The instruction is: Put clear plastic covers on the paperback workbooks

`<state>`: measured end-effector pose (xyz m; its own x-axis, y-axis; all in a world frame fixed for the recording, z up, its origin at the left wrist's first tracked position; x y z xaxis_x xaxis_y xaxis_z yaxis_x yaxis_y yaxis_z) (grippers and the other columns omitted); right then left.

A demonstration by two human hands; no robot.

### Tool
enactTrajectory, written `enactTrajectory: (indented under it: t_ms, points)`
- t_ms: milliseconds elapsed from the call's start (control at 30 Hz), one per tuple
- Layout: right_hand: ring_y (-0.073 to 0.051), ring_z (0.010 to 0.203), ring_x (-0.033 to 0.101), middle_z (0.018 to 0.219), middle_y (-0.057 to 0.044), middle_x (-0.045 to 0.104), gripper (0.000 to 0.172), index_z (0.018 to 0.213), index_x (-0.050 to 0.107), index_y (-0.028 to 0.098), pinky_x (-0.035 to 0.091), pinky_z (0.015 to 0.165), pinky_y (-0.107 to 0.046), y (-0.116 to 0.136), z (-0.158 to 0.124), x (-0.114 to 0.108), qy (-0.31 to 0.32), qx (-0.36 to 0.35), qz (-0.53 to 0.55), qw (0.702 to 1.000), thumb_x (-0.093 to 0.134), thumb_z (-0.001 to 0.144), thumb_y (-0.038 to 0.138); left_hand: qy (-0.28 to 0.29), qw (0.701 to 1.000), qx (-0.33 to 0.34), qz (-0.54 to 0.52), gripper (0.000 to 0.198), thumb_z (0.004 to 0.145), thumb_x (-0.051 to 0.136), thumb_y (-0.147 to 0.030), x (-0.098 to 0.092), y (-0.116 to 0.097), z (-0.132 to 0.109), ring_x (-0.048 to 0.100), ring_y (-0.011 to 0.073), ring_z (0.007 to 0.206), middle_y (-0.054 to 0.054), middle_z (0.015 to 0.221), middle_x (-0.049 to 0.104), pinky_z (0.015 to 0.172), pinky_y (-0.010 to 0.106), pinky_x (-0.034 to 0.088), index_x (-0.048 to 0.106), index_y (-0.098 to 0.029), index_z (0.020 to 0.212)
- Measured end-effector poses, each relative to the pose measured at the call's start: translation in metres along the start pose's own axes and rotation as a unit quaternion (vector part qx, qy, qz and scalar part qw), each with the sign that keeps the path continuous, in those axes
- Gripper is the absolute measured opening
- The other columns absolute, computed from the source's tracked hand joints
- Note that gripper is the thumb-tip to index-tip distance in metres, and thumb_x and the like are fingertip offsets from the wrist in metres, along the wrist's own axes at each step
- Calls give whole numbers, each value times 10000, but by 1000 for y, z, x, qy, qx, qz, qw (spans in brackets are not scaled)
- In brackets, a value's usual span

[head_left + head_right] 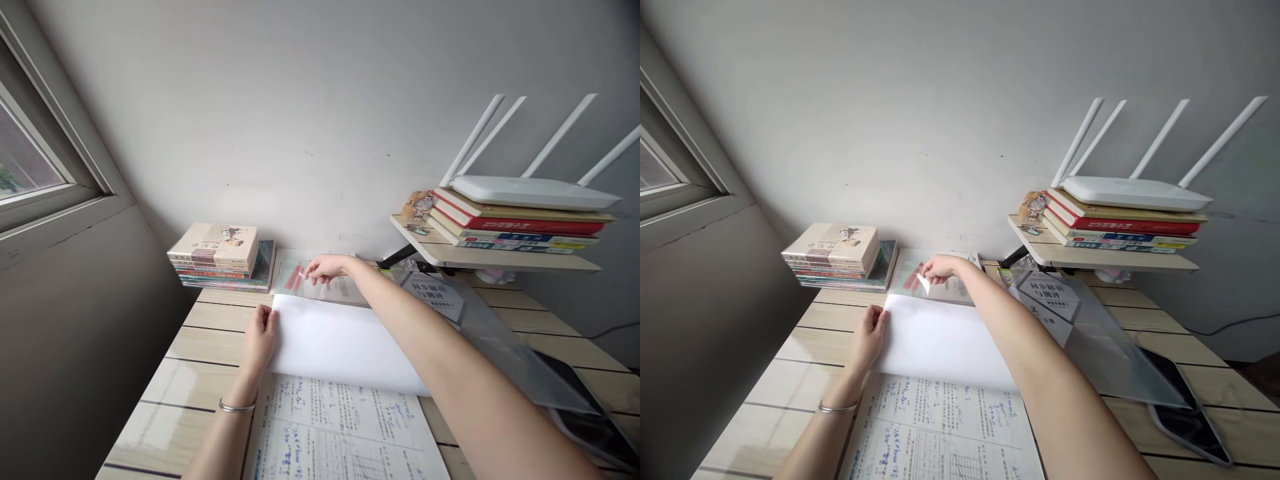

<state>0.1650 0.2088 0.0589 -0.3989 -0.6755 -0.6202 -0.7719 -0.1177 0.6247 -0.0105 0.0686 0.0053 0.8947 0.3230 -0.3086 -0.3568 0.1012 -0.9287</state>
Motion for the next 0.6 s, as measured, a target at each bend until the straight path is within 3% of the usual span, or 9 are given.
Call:
enactTrajectory:
  t_ms: [233,400,600]
  points:
    - [-2,430,300,912,-9,681,512,1039,661,199,324,443,-168,7,5,19,230,4,25,973,766,598,437,12,999,-17,-25,241,809,468,-423,0,-2,0,452,134,594,-27,622,485,589,259,355,448,-209,700]
    - [-5,441,260,835,-1,654,653,1025,656,161,280,442,-193,20,7,26,230,12,-57,972,793,509,537,8,999,-8,-39,230,810,476,-412,1,0,1,444,127,596,-31,628,480,585,249,354,456,-208,707]
    - [-41,493,364,657,40,559,605,882,667,168,316,485,-208,27,7,41,227,2,-200,953,765,485,614,13,999,-2,-37,226,806,482,-403,2,-5,0,448,130,605,-24,637,490,583,255,354,456,-205,700]
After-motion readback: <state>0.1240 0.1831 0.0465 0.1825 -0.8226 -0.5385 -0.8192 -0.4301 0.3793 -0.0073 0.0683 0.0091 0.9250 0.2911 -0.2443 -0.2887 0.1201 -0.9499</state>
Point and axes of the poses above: each hand's wrist, its own z-axis towards the middle knuckle, its own x-axis out of the palm, y = z × x, the point moved 7 cm from there along z, towards the middle knuckle
